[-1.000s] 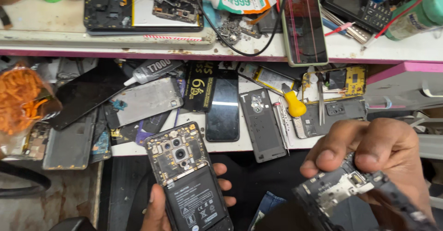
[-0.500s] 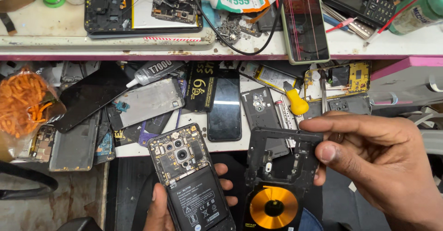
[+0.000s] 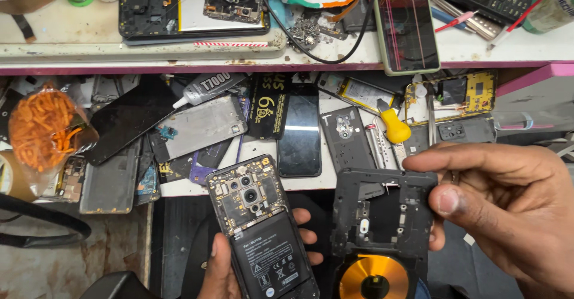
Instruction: The person disassembles a smartphone by removing screws and prying open the back cover. They then remove the battery and continue to unscrew internal components, including the camera module, using a screwdriver.
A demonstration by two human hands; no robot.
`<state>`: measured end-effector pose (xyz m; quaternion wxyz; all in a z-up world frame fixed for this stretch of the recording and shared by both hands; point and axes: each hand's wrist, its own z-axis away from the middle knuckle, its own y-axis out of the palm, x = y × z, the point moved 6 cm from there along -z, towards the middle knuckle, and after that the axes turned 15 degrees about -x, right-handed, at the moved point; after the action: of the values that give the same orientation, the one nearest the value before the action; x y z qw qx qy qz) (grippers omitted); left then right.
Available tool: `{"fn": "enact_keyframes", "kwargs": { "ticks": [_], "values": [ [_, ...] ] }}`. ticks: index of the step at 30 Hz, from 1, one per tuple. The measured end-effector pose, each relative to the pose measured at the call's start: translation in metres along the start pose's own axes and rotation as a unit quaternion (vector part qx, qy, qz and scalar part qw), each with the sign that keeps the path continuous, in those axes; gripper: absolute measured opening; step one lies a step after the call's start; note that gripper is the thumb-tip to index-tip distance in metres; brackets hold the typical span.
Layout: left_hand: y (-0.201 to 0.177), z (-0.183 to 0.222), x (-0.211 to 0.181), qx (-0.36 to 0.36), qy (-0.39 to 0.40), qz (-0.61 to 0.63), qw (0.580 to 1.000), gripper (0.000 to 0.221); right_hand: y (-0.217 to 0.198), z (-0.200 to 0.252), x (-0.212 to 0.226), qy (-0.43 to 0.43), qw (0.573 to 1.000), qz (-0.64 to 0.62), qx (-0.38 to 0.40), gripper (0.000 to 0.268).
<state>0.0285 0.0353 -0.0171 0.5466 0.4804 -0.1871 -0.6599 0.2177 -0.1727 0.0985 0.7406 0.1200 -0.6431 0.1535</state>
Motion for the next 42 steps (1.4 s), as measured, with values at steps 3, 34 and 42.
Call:
{"fn": "enact_keyframes", "kwargs": {
  "ticks": [3, 34, 42],
  "values": [
    [-0.001, 0.002, 0.003, 0.003, -0.025, -0.004, 1.0, 0.084, 0.0, 0.0, -0.001, 0.009, 0.999, -0.008, 0.031, 0.038],
    [0.011, 0.008, -0.024, -0.032, 0.02, 0.016, 0.999, 0.082, 0.053, -0.087, -0.083, 0.119, 0.99, 0.061, -0.053, 0.032],
    [0.028, 0.012, 0.004, 0.111, -0.052, 0.099, 0.988, 0.09, 0.082, -0.111, -0.105, 0.053, 0.99, 0.132, 0.013, 0.026]
  ]
}}
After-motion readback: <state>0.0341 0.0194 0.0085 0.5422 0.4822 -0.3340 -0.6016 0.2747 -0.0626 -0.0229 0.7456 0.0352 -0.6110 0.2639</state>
